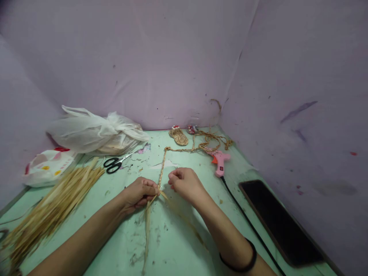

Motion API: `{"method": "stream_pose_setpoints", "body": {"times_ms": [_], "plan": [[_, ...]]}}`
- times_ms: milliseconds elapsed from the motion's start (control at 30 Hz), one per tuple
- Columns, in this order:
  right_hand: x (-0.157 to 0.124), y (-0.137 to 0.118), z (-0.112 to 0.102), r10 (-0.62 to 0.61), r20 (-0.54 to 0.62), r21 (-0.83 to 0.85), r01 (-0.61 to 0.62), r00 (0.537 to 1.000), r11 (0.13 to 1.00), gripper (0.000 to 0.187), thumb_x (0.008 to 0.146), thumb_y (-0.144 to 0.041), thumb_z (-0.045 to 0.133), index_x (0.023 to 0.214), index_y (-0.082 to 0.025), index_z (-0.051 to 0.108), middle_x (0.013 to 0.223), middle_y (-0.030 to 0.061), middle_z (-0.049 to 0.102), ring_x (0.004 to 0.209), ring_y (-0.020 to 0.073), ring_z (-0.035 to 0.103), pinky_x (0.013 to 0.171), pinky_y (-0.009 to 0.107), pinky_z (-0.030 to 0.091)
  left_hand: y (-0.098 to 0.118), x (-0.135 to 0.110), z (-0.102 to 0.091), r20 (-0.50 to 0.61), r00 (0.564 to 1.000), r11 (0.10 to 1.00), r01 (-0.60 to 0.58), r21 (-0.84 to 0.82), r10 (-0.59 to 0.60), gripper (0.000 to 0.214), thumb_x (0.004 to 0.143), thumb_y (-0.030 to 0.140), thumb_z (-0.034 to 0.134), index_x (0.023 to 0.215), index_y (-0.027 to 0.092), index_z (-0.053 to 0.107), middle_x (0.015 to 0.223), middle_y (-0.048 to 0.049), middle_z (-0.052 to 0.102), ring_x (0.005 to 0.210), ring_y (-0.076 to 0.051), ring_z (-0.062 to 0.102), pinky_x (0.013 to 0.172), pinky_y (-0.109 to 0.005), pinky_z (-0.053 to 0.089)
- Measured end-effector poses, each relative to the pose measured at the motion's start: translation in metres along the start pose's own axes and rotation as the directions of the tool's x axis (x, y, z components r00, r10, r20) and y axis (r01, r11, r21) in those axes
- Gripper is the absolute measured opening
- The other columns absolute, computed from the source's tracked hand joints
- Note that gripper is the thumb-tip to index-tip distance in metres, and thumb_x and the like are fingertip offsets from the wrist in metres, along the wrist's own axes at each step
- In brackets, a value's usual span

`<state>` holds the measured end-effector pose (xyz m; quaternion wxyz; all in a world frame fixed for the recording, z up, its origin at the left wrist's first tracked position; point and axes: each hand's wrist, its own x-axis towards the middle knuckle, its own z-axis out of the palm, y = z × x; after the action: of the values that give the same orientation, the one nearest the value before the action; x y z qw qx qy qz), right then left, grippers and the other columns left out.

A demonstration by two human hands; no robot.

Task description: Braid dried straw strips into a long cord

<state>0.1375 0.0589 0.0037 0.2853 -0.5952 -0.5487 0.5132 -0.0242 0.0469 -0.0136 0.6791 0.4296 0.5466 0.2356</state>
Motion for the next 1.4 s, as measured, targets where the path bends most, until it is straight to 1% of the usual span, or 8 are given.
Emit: {"method": "stream_pose_setpoints", "body": {"times_ms": [167,367,533,667,867,1000,1167,1400], "plan": [[0.032,0.002,0.011,0.184,0.086,0.333,-0.202,0.979,0.921,0.012,0.075,-0.021,0.051,0.070,-0.011,0.055,0.066,0.0059,0.061,0.048,0.0080,0.052,0.050,0.022,0.046,0.003,-0.001,0.002,-0.013,1.000,1.000,0.020,-0.018,-0.020,0.006,0.053,0.020,0.051,0.053,0.015,0.049,0.036,0.0079,0.033,0.029,-0.001,0.014,0.032,-0.019,0.005],[0.078,-0.002,0.034,0.183,-0.012,0.240,-0.175,0.983,0.955,0.011,0.065,-0.012,0.056,0.055,-0.013,0.052,0.042,0.0003,0.053,0.034,0.0075,0.045,0.038,0.020,0.043,0.002,0.002,0.004,-0.010,0.991,0.976,-0.127,0.176,0.131,0.009,0.050,0.013,0.045,0.041,0.014,0.042,0.037,0.0061,0.029,0.038,-0.004,0.021,0.039,-0.020,0.014],[0.093,0.002,0.043,0.199,-0.062,0.182,-0.185,0.978,0.966,0.013,0.058,-0.005,0.056,0.051,-0.014,0.051,0.037,0.0005,0.051,0.031,0.0091,0.044,0.033,0.020,0.039,-0.002,0.007,0.003,0.039,0.974,0.901,-0.220,0.374,0.222,0.010,0.049,0.010,0.039,0.040,0.016,0.036,0.041,0.0056,0.023,0.041,-0.005,0.020,0.041,-0.022,0.014],[0.081,-0.003,0.036,0.204,-0.011,0.220,-0.196,0.979,0.955,0.009,0.066,-0.011,0.054,0.057,-0.013,0.052,0.043,0.0024,0.055,0.036,0.0091,0.049,0.040,0.020,0.044,-0.003,0.006,0.005,0.031,0.981,0.932,-0.194,0.305,0.194,0.011,0.051,0.012,0.042,0.042,0.016,0.037,0.040,0.0060,0.024,0.041,-0.005,0.020,0.041,-0.022,0.014],[0.019,-0.009,0.018,0.249,0.279,0.312,-0.333,0.928,0.890,0.015,0.077,-0.024,0.044,0.071,-0.012,0.052,0.058,0.0056,0.060,0.045,0.0108,0.055,0.047,0.023,0.045,-0.002,0.001,0.005,0.021,0.981,0.971,-0.194,0.136,0.193,0.011,0.052,0.016,0.047,0.043,0.014,0.042,0.039,0.0056,0.032,0.041,-0.005,0.024,0.043,-0.021,0.017],[-0.008,-0.004,0.020,0.218,0.220,0.276,-0.275,0.951,0.921,0.009,0.070,-0.019,0.050,0.062,-0.015,0.050,0.049,-0.0018,0.051,0.039,0.0075,0.045,0.039,0.019,0.036,-0.001,0.000,0.002,0.036,0.983,0.977,-0.182,0.108,0.179,0.010,0.054,0.021,0.051,0.048,0.014,0.047,0.041,0.0059,0.034,0.041,-0.004,0.023,0.043,-0.020,0.016],[-0.007,0.009,0.025,0.120,0.177,0.176,-0.151,0.977,0.973,0.010,0.062,-0.012,0.049,0.053,-0.014,0.050,0.042,-0.0053,0.042,0.033,0.0026,0.024,0.034,0.018,0.014,-0.002,0.003,0.001,0.075,0.988,0.976,-0.149,0.161,0.139,0.009,0.053,0.022,0.049,0.052,0.013,0.049,0.040,0.0066,0.033,0.039,-0.004,0.021,0.041,-0.020,0.013],[0.003,0.030,0.027,0.018,0.125,0.079,-0.028,0.992,0.996,0.008,0.057,-0.012,0.050,0.050,-0.014,0.053,0.039,-0.0051,0.043,0.038,0.0041,0.030,0.040,0.019,0.021,-0.002,0.001,0.001,-0.053,0.987,0.860,-0.105,0.499,0.151,0.014,0.056,0.021,0.047,0.044,0.014,0.050,0.037,0.0036,0.037,0.037,-0.006,0.026,0.041,-0.021,0.019]]}}
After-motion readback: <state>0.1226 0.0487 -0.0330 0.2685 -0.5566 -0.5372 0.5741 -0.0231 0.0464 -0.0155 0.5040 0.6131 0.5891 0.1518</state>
